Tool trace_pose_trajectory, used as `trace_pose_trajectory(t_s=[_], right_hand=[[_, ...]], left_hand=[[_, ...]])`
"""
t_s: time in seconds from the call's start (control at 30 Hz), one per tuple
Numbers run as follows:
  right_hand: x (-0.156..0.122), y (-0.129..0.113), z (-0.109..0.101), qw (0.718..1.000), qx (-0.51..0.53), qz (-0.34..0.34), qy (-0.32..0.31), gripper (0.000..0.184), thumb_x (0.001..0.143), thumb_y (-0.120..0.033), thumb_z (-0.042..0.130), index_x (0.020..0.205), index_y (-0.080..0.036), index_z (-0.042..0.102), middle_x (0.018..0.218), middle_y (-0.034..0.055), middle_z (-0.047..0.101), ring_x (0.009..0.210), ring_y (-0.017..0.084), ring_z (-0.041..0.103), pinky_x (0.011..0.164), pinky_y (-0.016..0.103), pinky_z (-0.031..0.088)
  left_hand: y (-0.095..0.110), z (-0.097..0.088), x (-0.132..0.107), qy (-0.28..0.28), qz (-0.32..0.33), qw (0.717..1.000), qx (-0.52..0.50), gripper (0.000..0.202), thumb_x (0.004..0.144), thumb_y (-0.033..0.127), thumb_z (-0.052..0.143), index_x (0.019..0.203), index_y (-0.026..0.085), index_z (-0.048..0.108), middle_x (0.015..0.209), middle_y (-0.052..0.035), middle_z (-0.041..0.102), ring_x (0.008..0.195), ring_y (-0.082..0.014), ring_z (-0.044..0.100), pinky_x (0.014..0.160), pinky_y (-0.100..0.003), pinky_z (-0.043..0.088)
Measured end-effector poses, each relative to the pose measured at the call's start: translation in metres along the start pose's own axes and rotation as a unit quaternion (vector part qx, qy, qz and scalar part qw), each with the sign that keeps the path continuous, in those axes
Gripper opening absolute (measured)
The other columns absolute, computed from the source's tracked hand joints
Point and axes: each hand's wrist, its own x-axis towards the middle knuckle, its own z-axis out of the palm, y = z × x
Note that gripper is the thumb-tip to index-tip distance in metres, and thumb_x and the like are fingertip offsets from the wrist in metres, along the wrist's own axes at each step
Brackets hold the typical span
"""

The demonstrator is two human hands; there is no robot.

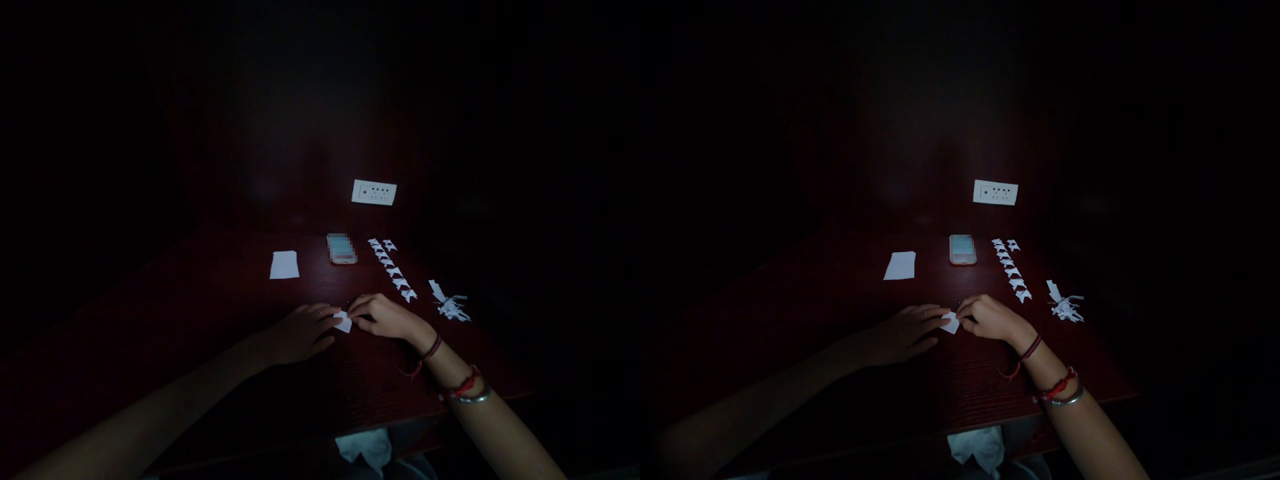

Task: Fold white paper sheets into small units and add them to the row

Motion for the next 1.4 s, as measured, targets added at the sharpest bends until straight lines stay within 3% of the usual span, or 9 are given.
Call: trace_pose_trajectory(t_s=[0.4,0.83,1.0,1.17,1.4], right_hand=[[0.003,-0.005,0.005,0.995,-0.089,0.041,-0.001,0.022,0.079,-0.018,0.043,0.096,-0.017,0.057,0.084,0.0041,0.052,0.074,0.011,0.051,0.068,0.022,0.038],[-0.001,-0.006,-0.007,0.985,-0.153,0.066,-0.051,0.022,0.077,-0.019,0.042,0.088,-0.020,0.061,0.082,0.0016,0.058,0.074,0.012,0.052,0.063,0.021,0.033],[-0.002,-0.003,-0.007,0.988,-0.125,0.081,-0.028,0.021,0.077,-0.019,0.042,0.084,-0.019,0.062,0.081,0.0012,0.058,0.071,0.012,0.052,0.062,0.021,0.034],[0.003,0.000,0.003,0.994,-0.035,0.097,0.030,0.023,0.077,-0.026,0.047,0.096,-0.017,0.056,0.082,0.0032,0.054,0.074,0.012,0.050,0.066,0.022,0.036],[0.009,0.007,0.018,0.990,0.055,0.117,0.049,0.014,0.071,-0.025,0.057,0.081,-0.015,0.054,0.077,0.0026,0.049,0.073,0.012,0.046,0.066,0.024,0.038]], left_hand=[[0.003,0.001,0.000,0.010,-0.007,1.000,0.013,0.037,0.083,0.032,0.037,0.118,0.022,0.037,0.124,-0.0064,0.037,0.112,-0.0240,0.032,0.088,-0.040,0.029],[0.007,-0.006,0.003,0.018,-0.008,1.000,0.001,0.034,0.082,0.028,0.039,0.116,0.021,0.039,0.120,-0.0054,0.040,0.107,-0.0224,0.036,0.087,-0.039,0.031],[0.010,-0.008,0.001,0.027,-0.016,0.999,0.003,0.033,0.082,0.027,0.039,0.114,0.020,0.040,0.117,-0.0058,0.041,0.106,-0.0220,0.037,0.087,-0.038,0.032],[0.012,-0.008,-0.001,0.046,-0.015,0.999,0.006,0.033,0.082,0.027,0.040,0.114,0.020,0.040,0.113,-0.0074,0.042,0.104,-0.0221,0.038,0.086,-0.038,0.032],[0.014,-0.008,0.003,0.068,-0.021,0.997,-0.017,0.029,0.080,0.025,0.042,0.109,0.021,0.043,0.103,-0.0053,0.046,0.095,-0.0201,0.042,0.084,-0.037,0.033]])
